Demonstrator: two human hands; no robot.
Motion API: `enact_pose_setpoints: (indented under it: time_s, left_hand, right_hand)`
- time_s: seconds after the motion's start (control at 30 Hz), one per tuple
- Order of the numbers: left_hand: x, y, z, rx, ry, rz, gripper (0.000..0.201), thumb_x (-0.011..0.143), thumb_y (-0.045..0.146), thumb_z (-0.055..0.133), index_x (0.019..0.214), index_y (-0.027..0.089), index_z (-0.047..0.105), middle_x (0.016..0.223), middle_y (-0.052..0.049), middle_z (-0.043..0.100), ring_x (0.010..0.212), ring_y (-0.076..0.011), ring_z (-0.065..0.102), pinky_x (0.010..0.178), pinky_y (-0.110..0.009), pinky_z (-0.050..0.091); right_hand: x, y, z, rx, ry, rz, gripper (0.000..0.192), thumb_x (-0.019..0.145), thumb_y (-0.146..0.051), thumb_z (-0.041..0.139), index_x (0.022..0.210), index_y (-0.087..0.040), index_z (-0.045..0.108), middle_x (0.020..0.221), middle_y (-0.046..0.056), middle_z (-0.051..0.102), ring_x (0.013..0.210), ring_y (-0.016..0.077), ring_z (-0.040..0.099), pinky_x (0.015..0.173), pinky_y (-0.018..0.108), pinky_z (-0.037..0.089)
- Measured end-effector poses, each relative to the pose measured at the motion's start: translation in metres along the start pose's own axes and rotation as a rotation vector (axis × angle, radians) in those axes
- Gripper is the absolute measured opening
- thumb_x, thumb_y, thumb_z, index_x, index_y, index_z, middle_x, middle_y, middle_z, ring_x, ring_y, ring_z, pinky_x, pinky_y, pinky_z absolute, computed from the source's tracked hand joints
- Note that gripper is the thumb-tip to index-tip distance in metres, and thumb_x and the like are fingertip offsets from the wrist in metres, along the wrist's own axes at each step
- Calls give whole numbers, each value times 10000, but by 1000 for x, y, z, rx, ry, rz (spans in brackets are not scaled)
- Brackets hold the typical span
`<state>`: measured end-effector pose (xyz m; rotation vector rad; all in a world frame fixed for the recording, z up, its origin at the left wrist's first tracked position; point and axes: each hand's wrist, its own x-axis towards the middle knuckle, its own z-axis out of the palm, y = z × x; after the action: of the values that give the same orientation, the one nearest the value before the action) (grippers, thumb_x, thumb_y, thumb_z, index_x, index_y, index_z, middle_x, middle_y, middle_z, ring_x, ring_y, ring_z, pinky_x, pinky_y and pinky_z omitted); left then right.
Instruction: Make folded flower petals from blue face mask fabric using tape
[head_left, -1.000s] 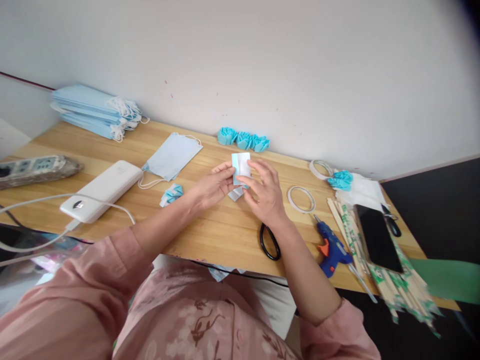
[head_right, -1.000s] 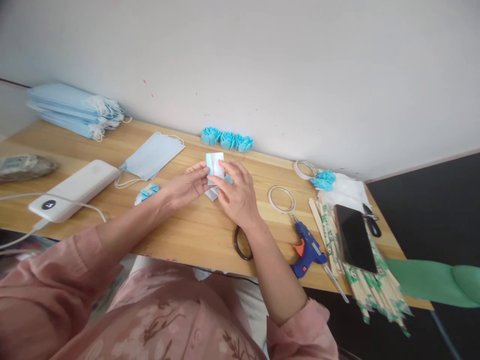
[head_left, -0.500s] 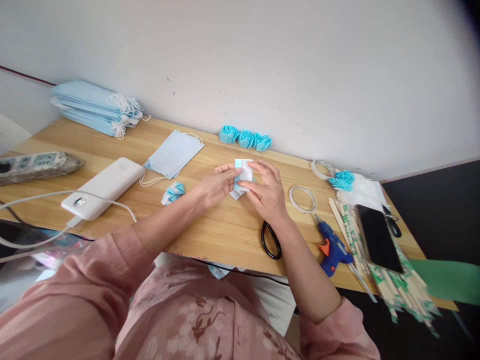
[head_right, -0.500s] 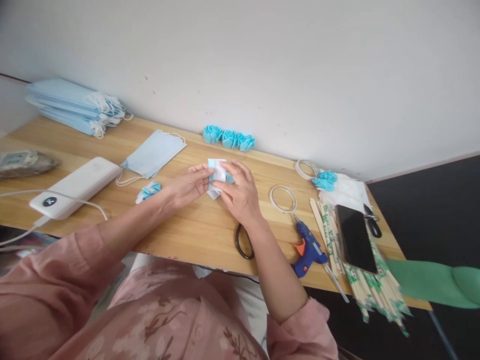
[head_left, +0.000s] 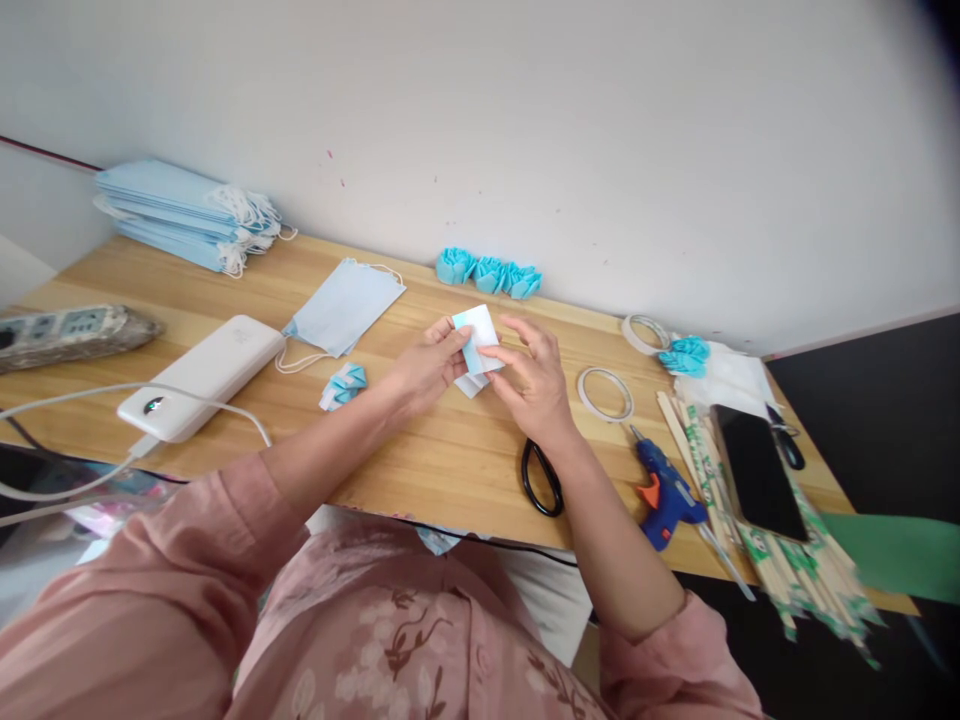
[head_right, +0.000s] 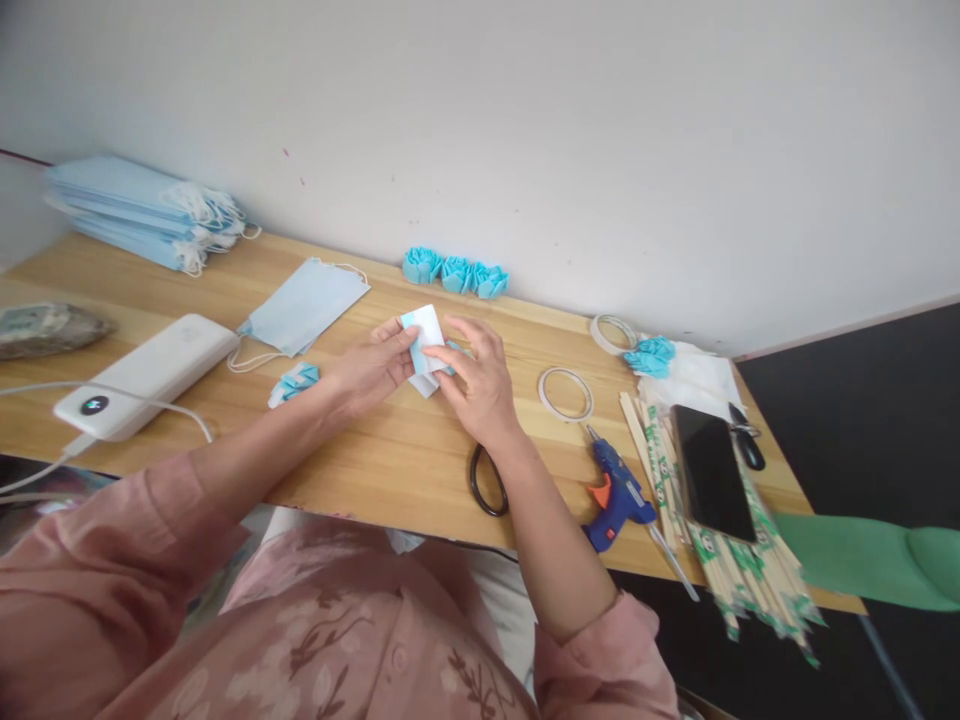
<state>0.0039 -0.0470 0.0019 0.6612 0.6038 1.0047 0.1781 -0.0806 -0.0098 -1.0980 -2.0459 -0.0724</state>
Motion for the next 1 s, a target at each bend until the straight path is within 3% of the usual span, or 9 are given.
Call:
enact_pose_setpoints:
  time_s: [0.23, 0.4, 0.57, 0.77, 1.0]
  left_hand:
    - [0, -3, 0, -4, -54, -26, 177, 865, 213, 685, 1015, 146, 619, 885, -41, 723, 749, -122, 680, 773, -270, 533]
    - [-1, -3, 1, 15, -90, 6, 238, 762, 121, 737, 986, 132, 656, 907, -38, 727, 805, -132, 678, 856, -308, 532]
    - [-1, -2, 1, 82, -106, 18, 238, 739, 175, 772, 950, 121, 676, 929, -62, 738, 849, -165, 687, 932, -375, 516]
    - [-1, -2, 0, 187, -117, 17, 333, 701, 264, 826, 967, 132, 673, 923, -62, 738, 805, -170, 690, 821, -344, 542]
    - [-1, -4, 0, 187, -91, 9, 491, 671, 276, 859, 1097, 138, 659, 930, -67, 742, 790, -167, 701, 787, -329, 546]
  right_hand:
    - [0, 0, 1, 39, 24, 28, 105, 875, -193, 635, 899, -276, 695, 1249, 56, 623, 1206, 269, 544, 1025, 493, 435]
    - [-1, 1, 0, 87, 52, 134, 61, 885, -254, 646, 891, -276, 703, 1215, 54, 642, 1156, 254, 568, 980, 469, 467]
    - [-2, -2, -1, 174, 104, 241, 54, 888, -260, 641, 884, -242, 692, 1133, 75, 674, 1097, 230, 619, 974, 430, 481]
    - [-1, -5, -2, 259, 121, 364, 80, 876, -276, 638, 820, -220, 647, 927, 32, 709, 898, 183, 666, 844, 332, 515]
    - [1, -9, -4, 270, 97, 492, 113, 845, -309, 640, 773, -223, 631, 786, 2, 719, 761, 169, 667, 781, 310, 517]
